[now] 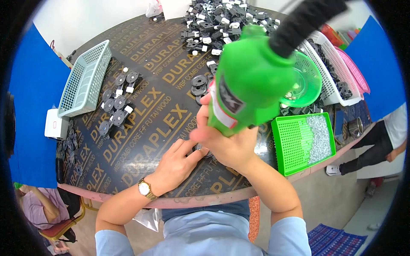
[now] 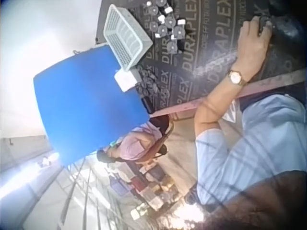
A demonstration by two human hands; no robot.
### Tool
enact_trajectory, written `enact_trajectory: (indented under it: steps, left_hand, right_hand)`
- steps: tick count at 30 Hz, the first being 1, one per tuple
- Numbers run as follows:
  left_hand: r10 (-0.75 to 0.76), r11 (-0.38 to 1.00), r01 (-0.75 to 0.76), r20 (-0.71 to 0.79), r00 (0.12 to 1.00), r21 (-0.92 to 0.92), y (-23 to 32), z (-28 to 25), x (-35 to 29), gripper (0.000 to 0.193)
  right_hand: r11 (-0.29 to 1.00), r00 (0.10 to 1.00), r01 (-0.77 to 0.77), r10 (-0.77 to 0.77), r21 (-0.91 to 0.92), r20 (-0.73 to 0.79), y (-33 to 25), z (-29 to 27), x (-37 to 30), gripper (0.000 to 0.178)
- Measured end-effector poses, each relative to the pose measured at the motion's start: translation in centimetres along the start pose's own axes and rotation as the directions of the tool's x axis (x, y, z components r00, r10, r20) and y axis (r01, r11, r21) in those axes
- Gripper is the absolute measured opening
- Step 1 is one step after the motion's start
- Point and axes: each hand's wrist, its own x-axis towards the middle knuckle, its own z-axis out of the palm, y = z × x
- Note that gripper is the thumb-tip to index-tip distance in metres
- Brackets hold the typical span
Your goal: Assembling small plastic components using an electric screwdriver at a workstation.
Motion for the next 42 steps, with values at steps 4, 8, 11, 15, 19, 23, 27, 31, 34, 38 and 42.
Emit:
enact_trajectory:
  steps: [4, 8, 11, 15, 19, 23, 27, 31, 34, 38, 42]
  left_hand:
    - [0.002, 1.000, -0.001, -0.037, 0.999, 0.025, 0.3, 0.5, -0.1, 0.040]
    - [-0.001, 0.999, 0.006, -0.107, 0.994, 0.053, 0.9, 1.0, -0.5, 0.039]
    - [-0.010, 0.989, 0.017, -0.049, 0.999, 0.147, 1.6, -0.1, -0.6, 0.039]
    - [-0.165, 0.986, 0.163, 0.110, 0.980, 0.025, 1.5, -5.6, -5.1, 0.039]
    - [-0.392, 0.695, 0.591, 0.473, 0.789, -0.410, 2.0, -12.7, -16.0, 0.027]
    - [-0.821, 0.374, 0.922, 0.427, 0.379, -0.099, 2.6, -10.5, -26.6, 0.021]
    - [-0.867, 0.498, 0.824, 0.129, 0.482, 0.269, -2.4, 1.9, -38.3, 0.028]
    - [-0.873, 0.274, 0.961, 0.427, 0.235, 0.031, -0.5, -4.6, -30.3, 0.028]
    - [-0.752, 0.135, 0.906, 0.554, 0.357, -0.401, 2.5, -14.6, -21.0, 0.019]
    - [-0.523, 0.840, 0.535, -0.130, 0.842, 0.086, -1.3, -14.1, -10.5, 0.027]
    - [-0.359, 0.702, 0.463, -0.292, 0.886, 0.541, -6.7, -10.4, -5.4, 0.044]
  right_hand:
    - [0.978, 1.000, -0.007, 0.006, -0.210, -0.001, 0.2, 1.0, 0.0, 0.047]
    - [0.953, 0.996, 0.068, -0.080, -0.295, -0.028, 0.6, 2.1, -0.2, 0.053]
    - [0.997, 0.996, 0.033, -0.038, -0.065, -0.081, -0.2, 2.0, 0.0, 0.047]
    - [0.997, 0.989, 0.078, -0.078, -0.005, -0.126, -3.1, -2.9, -0.2, 0.063]
    - [0.989, 0.982, 0.122, -0.133, -0.083, -0.131, -5.9, -10.0, -0.8, 0.061]
    - [0.936, 0.936, 0.186, -0.261, -0.297, -0.235, -7.3, -16.1, -1.1, 0.055]
    - [0.913, 0.919, 0.177, -0.287, -0.368, -0.269, -7.6, -19.5, -1.9, 0.049]
    - [0.906, 0.920, 0.136, -0.266, -0.400, -0.289, -7.1, -21.8, -2.8, 0.048]
    - [0.919, 0.904, 0.180, -0.295, -0.352, -0.309, -7.3, -22.6, -2.8, 0.048]
    - [0.902, 0.901, 0.173, -0.308, -0.396, -0.306, -8.1, -22.8, -3.7, 0.050]
    - [0.845, 0.893, 0.149, -0.338, -0.514, -0.297, -7.9, -21.6, -3.5, 0.058]
